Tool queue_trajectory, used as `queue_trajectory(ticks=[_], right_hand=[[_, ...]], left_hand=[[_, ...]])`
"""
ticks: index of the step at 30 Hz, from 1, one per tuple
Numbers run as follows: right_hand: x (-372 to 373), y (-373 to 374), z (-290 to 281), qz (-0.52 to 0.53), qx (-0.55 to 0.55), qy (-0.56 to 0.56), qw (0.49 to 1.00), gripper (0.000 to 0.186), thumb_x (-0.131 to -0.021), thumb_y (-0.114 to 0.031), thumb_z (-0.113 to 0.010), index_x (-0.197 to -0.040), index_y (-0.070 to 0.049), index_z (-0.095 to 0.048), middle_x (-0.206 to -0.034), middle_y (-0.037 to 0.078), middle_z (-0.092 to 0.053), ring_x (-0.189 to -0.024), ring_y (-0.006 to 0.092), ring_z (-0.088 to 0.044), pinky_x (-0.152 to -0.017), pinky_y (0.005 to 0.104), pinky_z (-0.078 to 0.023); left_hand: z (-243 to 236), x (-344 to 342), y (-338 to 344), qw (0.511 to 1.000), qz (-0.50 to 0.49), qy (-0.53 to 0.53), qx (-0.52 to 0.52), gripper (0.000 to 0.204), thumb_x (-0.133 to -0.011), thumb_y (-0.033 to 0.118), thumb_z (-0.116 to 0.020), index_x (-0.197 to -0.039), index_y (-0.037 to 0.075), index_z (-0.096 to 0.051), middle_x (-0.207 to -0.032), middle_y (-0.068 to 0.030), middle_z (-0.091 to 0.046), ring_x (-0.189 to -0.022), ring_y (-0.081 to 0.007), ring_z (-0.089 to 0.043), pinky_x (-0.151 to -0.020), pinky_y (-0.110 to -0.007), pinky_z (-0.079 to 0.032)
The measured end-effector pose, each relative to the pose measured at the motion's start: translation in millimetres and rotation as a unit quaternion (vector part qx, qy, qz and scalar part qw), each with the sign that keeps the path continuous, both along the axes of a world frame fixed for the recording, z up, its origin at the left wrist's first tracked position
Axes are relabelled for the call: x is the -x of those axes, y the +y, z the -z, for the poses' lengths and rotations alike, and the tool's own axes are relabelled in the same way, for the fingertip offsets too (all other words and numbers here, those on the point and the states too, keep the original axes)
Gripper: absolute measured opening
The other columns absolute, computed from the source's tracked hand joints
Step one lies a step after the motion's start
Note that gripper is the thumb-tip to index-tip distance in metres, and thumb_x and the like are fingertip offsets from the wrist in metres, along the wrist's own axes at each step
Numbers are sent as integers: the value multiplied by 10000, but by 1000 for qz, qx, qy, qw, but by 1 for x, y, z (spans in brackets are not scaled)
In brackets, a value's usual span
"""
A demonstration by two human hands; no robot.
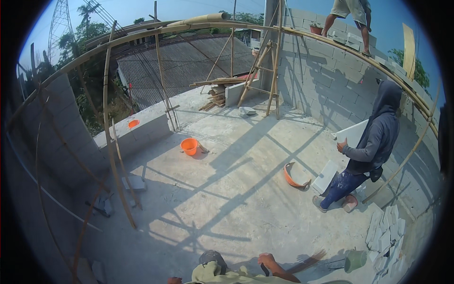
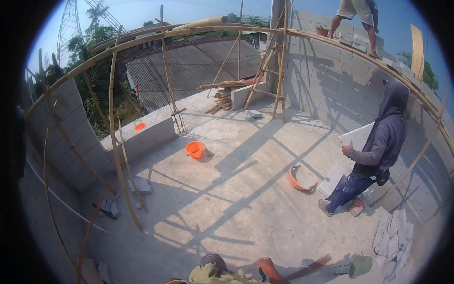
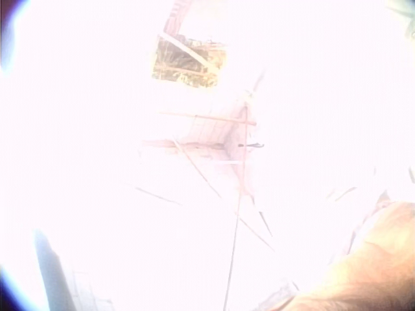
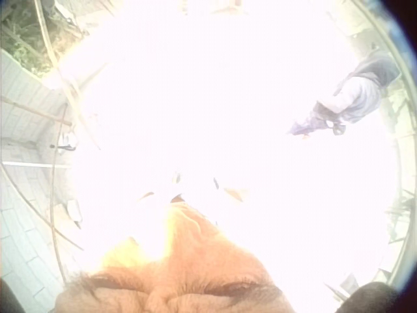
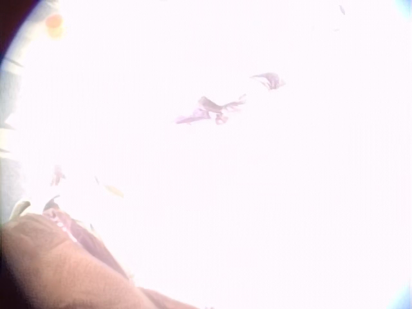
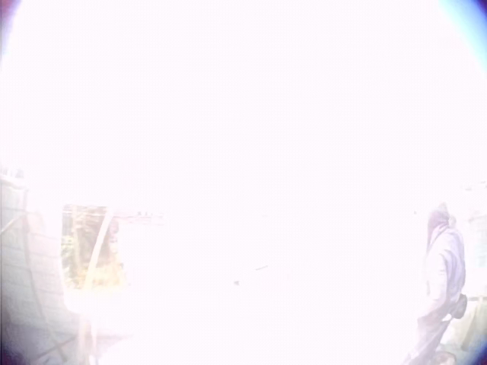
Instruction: The person picks up wooden boards from a pile, places them on the ground, and cuts the wood using a hand saw.
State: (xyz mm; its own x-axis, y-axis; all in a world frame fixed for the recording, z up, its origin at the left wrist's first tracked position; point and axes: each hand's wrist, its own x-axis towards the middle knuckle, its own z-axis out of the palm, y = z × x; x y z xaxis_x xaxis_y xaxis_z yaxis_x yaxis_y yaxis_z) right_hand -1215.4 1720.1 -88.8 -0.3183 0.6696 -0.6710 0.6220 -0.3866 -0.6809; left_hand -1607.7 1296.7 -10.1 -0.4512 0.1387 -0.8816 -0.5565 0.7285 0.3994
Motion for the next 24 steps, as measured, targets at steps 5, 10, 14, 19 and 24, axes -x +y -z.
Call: queue_trajectory(ticks=[5,10,14,19,24], right_hand=[[117,142,-8,92,138,210,964,370,-969,-261,-732,-1269,-49,-692,-1035,115,-751,-827,285,-773,-638,419,-633],[183,191,3,39,48,-31,998,261,-967,-270,-696,-1146,-92,-762,-991,108,-772,-808,306,-769,-623,437,-612],[116,255,91,-433,-333,-252,799,217,-807,-369,-766,-901,-175,-794,-821,80,-769,-742,309,-765,-615,498,-578],[165,329,36,-412,-293,-239,829,156,-794,-339,-747,-816,-185,-747,-812,53,-728,-805,286,-749,-629,450,-559],[217,431,40,-314,-182,-218,906,164,-785,-345,-750,-820,-185,-745,-815,54,-724,-811,280,-744,-634,446,-560]], left_hand=[[15,91,121,999,29,20,-28,372,-968,201,-674,-1278,-4,-681,-1090,-175,-749,-941,-317,-759,-727,-481,-635],[28,206,237,983,176,46,-14,371,-973,202,-668,-1283,-3,-678,-1100,-179,-746,-950,-322,-758,-740,-493,-635],[16,293,399,972,229,40,-41,394,-981,235,-665,-1287,-11,-677,-1119,-181,-744,-986,-336,-752,-761,-491,-621],[-23,393,599,981,131,69,-124,473,-963,312,-696,-1279,-39,-680,-1112,-172,-740,-1005,-327,-743,-766,-459,-597],[-43,454,771,940,201,145,-235,500,-957,332,-694,-1285,-43,-654,-1161,-155,-706,-1039,-305,-736,-818,-441,-606]])
